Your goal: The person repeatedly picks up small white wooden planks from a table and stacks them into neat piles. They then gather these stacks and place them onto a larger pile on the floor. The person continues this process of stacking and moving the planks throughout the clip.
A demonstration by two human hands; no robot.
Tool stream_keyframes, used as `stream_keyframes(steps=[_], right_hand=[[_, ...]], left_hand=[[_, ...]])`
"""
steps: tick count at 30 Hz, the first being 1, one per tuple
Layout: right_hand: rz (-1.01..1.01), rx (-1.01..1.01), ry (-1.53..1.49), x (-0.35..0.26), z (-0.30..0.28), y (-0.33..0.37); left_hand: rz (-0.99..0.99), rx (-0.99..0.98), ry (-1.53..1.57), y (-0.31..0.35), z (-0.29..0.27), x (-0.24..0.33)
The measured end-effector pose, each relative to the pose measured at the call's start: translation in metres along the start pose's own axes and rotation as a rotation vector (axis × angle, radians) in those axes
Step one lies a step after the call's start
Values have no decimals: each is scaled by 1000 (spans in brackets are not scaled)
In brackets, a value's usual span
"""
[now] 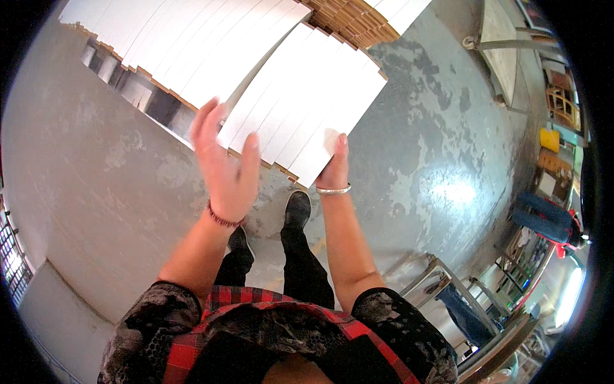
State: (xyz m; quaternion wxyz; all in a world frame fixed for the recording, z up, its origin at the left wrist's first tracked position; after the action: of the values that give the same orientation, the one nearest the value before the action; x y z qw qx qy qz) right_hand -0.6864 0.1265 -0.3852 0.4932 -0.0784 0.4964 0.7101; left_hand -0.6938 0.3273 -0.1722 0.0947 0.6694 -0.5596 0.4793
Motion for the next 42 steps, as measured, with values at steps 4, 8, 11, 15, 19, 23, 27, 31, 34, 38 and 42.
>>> stream_keyframes(steps=[4,8,11,15,19,23,27,31,34,38,42], right_hand=[[-65,-62,79,-10,17,3],[-77,-53,90,-16,29,10],[-128,-62,82,-23,37,13],[-113,4,51,-25,32,8],[-108,-29,63,-28,35,1],[-158,-58,56,-34,39,-1],[-161,-57,45,-35,40,-1],[-130,-25,43,-32,37,-1],[-132,-26,49,-32,37,-2],[-131,-11,42,-33,36,-4],[-140,-23,83,-32,37,-5]], left_hand=[[-710,100,285,59,-24,-68],[-1224,170,655,102,8,-109],[-1361,276,765,100,42,-129],[-1179,345,959,70,71,-130],[-1260,197,868,70,75,-118],[-1357,348,756,74,54,-112],[-1247,419,1134,47,79,-107],[-1210,379,1180,51,80,-115],[-1338,420,1117,69,76,-127],[-1176,410,1191,44,92,-133],[-1312,415,1138,66,96,-135]])
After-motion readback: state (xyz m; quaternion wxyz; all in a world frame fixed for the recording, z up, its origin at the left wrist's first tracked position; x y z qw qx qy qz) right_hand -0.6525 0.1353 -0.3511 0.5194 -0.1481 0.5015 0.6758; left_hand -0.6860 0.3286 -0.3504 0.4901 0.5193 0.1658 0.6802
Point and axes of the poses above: each hand's wrist, its own y-axis away from the middle knuckle, its own z-axis out of the palm, x = y × z, the point moved 10 cm from there along -y, towards the middle knuckle, and after that the axes turned 5 degrees about x, right-handed, at the moved point
